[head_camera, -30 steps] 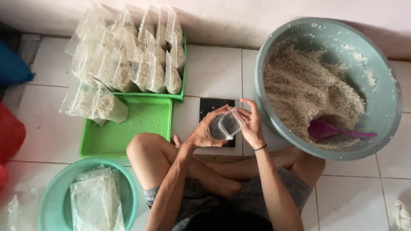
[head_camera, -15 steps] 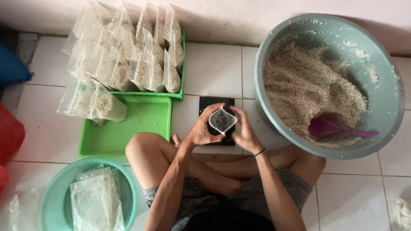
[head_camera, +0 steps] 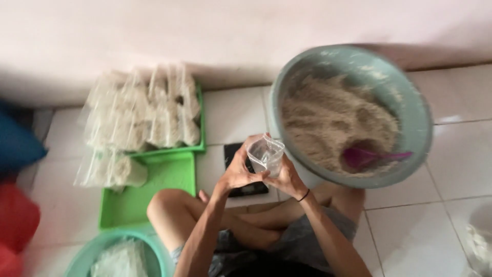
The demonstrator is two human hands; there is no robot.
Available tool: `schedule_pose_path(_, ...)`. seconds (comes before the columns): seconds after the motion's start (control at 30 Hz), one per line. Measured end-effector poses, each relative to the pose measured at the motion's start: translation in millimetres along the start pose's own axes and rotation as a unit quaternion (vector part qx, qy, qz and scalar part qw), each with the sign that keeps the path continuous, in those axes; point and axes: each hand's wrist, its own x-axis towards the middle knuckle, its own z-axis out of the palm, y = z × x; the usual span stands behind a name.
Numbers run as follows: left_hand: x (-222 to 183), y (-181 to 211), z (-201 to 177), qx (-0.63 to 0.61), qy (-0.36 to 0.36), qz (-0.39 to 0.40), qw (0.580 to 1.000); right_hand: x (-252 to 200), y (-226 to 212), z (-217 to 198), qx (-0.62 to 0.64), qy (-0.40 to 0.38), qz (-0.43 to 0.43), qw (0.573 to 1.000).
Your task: The person scoops a mixture of grain and other ingredients from a large basin into plastic bags, weighing each bag on a digital scale and then placing the filled bags into a tray.
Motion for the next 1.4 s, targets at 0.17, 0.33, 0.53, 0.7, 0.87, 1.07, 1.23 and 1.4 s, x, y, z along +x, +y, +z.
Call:
schedule_pose_path(0.17, 59, 63, 36, 0.021, -0.045, 0.049, 0.998, 12, 25, -59, -0.04, 0.051, -0.052, 0.997)
schedule_pose_path(0.33, 102, 42, 76, 0.019, -0.075, 0.079, 0.994, 10, 28, -107, -0.051, 0.072, -0.027, 0.996)
schedule_pose_path(0.53, 132, -3, 118, 0.019, -0.011, 0.071, 0.997, 3, 33, -185, -0.095, 0.006, 0.09, 0.991)
schedule_pose_path(0.7, 125, -50, 129, 0.244, -0.024, -0.019, 0.969, -26, 134, -252, -0.423, -0.031, 0.256, 0.869)
schedule_pose_path(0.87, 118, -82, 128, 0.297, -0.014, -0.013, 0.955, -61, 231, -278, -0.611, -0.103, 0.334, 0.71)
schedule_pose_path(1.07, 104, -108, 128, 0.338, 0.018, 0.058, 0.939, -41, 177, -267, -0.659, -0.181, 0.302, 0.664)
schedule_pose_path(1.23, 103, -104, 127, 0.333, 0.056, 0.044, 0.94, -65, 226, -299, -0.621, -0.097, 0.291, 0.721)
schedule_pose_path(1.4, 108, -89, 130, 0.302, 0.003, -0.004, 0.953, -64, 216, -320, -0.685, -0.125, 0.234, 0.679)
